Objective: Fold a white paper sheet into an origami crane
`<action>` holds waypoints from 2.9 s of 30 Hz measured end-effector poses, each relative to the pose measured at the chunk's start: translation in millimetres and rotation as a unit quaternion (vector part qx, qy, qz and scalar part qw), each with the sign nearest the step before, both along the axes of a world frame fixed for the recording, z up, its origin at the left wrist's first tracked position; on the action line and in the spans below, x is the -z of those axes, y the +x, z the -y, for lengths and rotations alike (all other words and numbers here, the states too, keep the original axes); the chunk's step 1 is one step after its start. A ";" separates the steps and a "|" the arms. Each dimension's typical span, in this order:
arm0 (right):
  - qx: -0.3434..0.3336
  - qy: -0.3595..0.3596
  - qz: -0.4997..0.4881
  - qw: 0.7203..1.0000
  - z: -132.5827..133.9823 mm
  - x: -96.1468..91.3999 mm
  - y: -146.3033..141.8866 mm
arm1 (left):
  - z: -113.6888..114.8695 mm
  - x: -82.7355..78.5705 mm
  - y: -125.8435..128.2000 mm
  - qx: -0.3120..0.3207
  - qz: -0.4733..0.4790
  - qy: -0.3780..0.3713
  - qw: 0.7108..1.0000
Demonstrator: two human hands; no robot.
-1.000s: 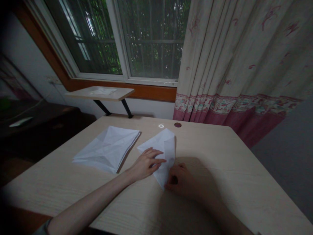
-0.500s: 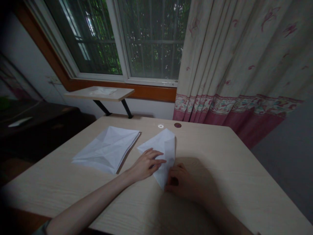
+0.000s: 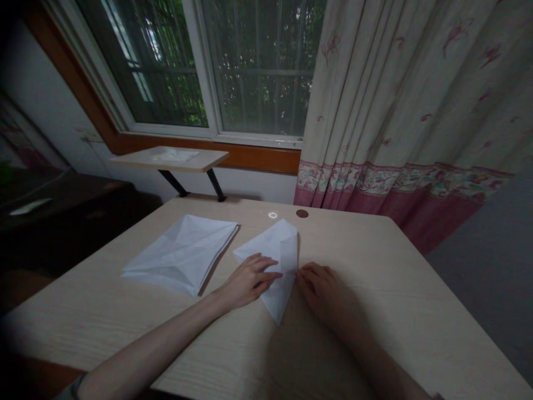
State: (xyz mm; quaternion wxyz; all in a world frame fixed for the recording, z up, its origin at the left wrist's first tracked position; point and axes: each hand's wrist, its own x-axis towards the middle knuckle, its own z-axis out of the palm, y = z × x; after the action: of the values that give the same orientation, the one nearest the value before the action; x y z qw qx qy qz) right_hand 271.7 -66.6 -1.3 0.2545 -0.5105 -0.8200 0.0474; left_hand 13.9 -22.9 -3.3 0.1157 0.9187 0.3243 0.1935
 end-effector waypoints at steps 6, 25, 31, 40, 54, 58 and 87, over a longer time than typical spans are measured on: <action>0.012 0.015 -0.008 1.000 -4.5 7.7 2.6 | -0.3 0.4 -0.3 -0.001 0.001 -0.001 1.000; 0.005 -0.041 0.023 0.999 -4.3 1.4 2.2 | -0.7 2.2 0.3 -0.006 -0.004 0.003 1.000; 0.014 -0.036 0.025 0.999 -3.7 1.0 0.9 | -0.4 3.3 0.6 0.006 0.002 0.017 1.000; -0.005 0.052 -0.005 0.999 -0.1 5.1 -0.6 | 3.1 -5.5 1.3 0.028 0.042 0.027 0.998; -0.110 0.139 -0.042 0.983 4.5 -0.6 -3.8 | 6.5 -2.8 3.1 0.009 0.079 0.022 0.997; -0.089 0.114 -0.031 0.989 3.7 -0.7 -4.1 | 7.6 -4.0 2.4 0.008 0.076 0.013 0.997; 0.020 0.025 -0.008 0.999 3.1 -1.9 -0.1 | 10.5 -13.0 -1.5 0.006 0.070 0.068 0.995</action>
State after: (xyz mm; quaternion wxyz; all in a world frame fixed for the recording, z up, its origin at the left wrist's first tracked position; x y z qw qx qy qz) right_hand 271.6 -69.7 0.6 0.2749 -0.5202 -0.8082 0.0262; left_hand 12.4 -33.4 9.7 0.0769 0.9103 0.2963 0.2787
